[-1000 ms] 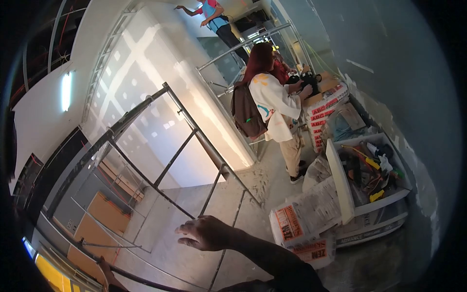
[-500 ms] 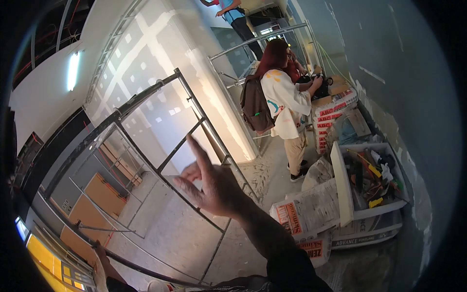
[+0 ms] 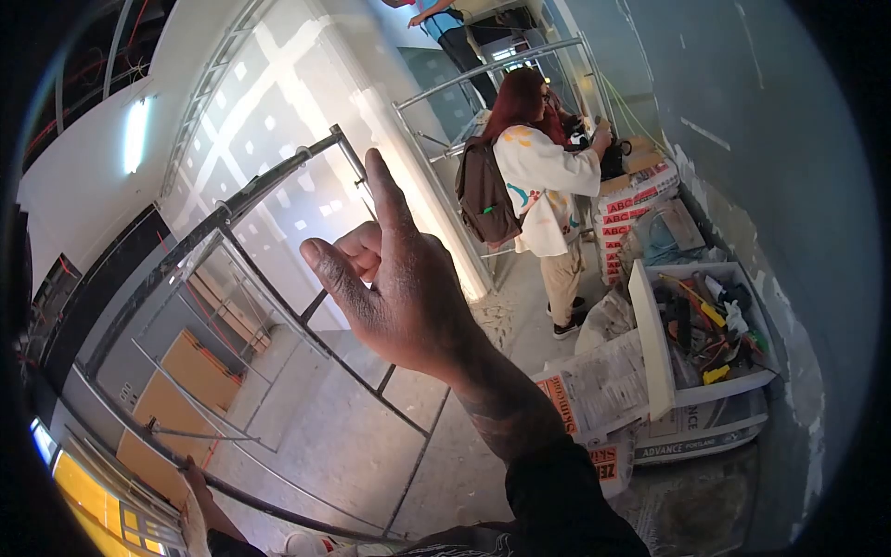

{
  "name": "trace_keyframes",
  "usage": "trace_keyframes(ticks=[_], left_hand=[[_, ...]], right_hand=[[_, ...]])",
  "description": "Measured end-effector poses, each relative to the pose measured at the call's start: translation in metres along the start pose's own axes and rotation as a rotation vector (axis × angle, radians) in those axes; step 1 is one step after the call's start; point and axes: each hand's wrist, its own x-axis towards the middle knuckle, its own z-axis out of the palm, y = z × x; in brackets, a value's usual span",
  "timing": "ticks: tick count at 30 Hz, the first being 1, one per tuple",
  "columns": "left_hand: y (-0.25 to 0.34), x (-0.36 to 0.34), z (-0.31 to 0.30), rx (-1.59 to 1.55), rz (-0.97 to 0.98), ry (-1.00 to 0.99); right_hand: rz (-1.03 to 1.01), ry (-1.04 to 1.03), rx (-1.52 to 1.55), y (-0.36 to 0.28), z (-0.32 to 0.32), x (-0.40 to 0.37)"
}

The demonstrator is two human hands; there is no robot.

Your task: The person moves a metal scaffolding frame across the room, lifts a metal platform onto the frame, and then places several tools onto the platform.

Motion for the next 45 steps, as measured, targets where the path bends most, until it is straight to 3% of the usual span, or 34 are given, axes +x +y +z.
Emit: trace_keyframes(ticks=[6, 15, 19, 24, 31, 36, 45], left_hand=[[-0.023, 0.019, 0.002, -0.167, 0.009, -0.007], [-0.017, 0.015, 0.001, -0.042, 0.088, 0.001], [-0.028, 0.021, 0.002, -0.138, 0.083, 0.011], [-0.011, 0.011, 0.001, 0.033, -0.021, -0.023], [-0.02, 0.017, 0.003, 0.009, 0.044, 0.01], [-0.045, 0.036, 0.006, -0.232, 0.043, -0.01], [-0.025, 0.022, 0.004, -0.064, 0.064, 0.009]], right_hand=[[0.036, -0.03, -0.031, 0.004, 0.006, -0.005], [0.008, -0.02, -0.001, 0.005, 0.009, -0.007], [-0.021, -0.006, 0.011, 0.004, 0.008, -0.006], [-0.03, 0.006, 0.006, -0.009, 0.002, -0.004], [-0.06, -0.007, 0.059, -0.013, -0.001, -0.001], [-0.048, -0.015, 0.048, -0.016, -0.002, 0.0], [0.014, -0.035, 0.053, -0.008, -0.004, -0.004]])
